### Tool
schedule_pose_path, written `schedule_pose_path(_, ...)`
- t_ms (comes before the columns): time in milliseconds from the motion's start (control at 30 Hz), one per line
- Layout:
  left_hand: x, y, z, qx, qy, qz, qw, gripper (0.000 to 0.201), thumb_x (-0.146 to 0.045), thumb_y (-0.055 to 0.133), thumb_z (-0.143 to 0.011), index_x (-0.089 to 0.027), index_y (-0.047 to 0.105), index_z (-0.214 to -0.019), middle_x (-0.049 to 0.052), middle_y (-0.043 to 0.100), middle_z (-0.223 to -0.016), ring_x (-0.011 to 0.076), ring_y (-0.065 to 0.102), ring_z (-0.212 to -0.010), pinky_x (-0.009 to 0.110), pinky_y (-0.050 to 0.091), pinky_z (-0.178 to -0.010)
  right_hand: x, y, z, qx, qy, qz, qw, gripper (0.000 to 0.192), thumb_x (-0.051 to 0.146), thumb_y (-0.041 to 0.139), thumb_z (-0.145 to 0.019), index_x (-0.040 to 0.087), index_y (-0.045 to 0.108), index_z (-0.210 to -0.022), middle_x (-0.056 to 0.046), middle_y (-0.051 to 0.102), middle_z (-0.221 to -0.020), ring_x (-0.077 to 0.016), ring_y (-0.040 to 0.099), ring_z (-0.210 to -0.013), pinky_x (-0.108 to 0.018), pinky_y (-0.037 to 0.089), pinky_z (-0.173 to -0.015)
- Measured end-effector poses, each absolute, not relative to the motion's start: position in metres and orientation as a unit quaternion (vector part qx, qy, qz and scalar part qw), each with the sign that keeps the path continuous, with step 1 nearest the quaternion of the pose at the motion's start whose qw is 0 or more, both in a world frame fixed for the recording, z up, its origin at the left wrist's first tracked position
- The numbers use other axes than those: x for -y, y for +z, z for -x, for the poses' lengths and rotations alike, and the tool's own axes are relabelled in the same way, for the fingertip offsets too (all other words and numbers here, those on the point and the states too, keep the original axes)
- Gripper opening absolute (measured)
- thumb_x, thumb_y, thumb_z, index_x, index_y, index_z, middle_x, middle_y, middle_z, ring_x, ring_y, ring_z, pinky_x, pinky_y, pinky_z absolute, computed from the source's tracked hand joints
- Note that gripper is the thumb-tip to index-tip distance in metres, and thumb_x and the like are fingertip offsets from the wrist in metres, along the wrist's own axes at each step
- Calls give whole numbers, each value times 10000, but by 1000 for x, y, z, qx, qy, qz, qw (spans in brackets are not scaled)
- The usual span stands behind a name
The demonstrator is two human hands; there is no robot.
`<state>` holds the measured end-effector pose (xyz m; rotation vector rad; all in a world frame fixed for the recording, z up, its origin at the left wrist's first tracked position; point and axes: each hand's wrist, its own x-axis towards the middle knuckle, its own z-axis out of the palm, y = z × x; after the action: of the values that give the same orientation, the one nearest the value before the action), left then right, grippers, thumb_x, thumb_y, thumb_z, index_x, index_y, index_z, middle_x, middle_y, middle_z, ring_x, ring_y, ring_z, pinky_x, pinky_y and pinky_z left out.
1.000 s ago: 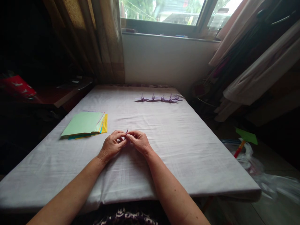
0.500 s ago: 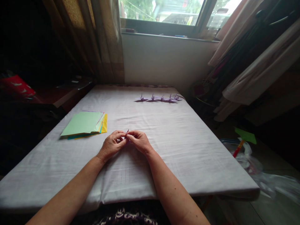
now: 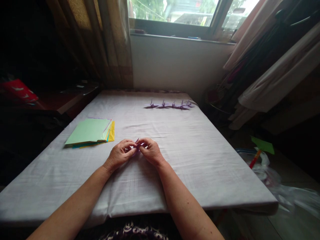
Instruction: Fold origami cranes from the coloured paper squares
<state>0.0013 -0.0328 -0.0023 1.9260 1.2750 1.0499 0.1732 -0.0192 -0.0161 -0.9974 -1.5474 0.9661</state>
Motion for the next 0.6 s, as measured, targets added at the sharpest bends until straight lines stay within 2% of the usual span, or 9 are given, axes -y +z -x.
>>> schedule_pose_path(200, 30, -3, 2, -492, 402, -695, 336, 229, -356, 652, -785, -228, 652, -974, 24, 673, -997, 125, 620, -688, 245, 512, -616, 22, -12, -175, 677, 344, 411, 505, 63, 211, 608, -739, 212, 669, -755, -14, 663, -828, -116, 577, -652, -229, 467, -591)
schedule_pose_path(300, 27, -1, 6, -499, 402, -672, 370, 327, -335, 696, -733, -236, 604, -1030, 16, 683, -1004, 150, 649, -765, 249, 516, -634, 23, -11, -176, 680, 329, 411, 510, 64, 222, 606, -759, 214, 669, -762, -13, 660, -799, -117, 566, -644, -226, 456, -577)
schedule_pose_path(433, 26, 5, 10, -481, 396, -651, 434, 386, -334, 725, -701, -224, 629, -1059, 22, 686, -968, 177, 649, -882, 262, 514, -723, 24, -9, -175, 675, 356, 396, 511, 73, 279, 636, -777, 216, 660, -750, -24, 682, -813, -133, 586, -672, -235, 455, -578)
schedule_pose_path(533, 27, 9, 9, -458, 381, -632, 495, 337, -413, 718, -732, -190, 671, -980, 23, 678, -878, 150, 628, -752, 262, 500, -686, 25, -6, -175, 678, 362, 384, 513, 70, 269, 624, -795, 217, 659, -762, -29, 686, -830, -146, 607, -725, -234, 450, -581)
schedule_pose_path(600, 28, 10, 7, -442, 376, -613, 536, 378, -475, 728, -723, -170, 670, -939, 22, 669, -819, 141, 611, -694, 264, 490, -661, 26, -4, -174, 683, 334, 390, 519, 57, 241, 614, -801, 218, 661, -778, -24, 670, -821, -135, 593, -708, -223, 435, -560)
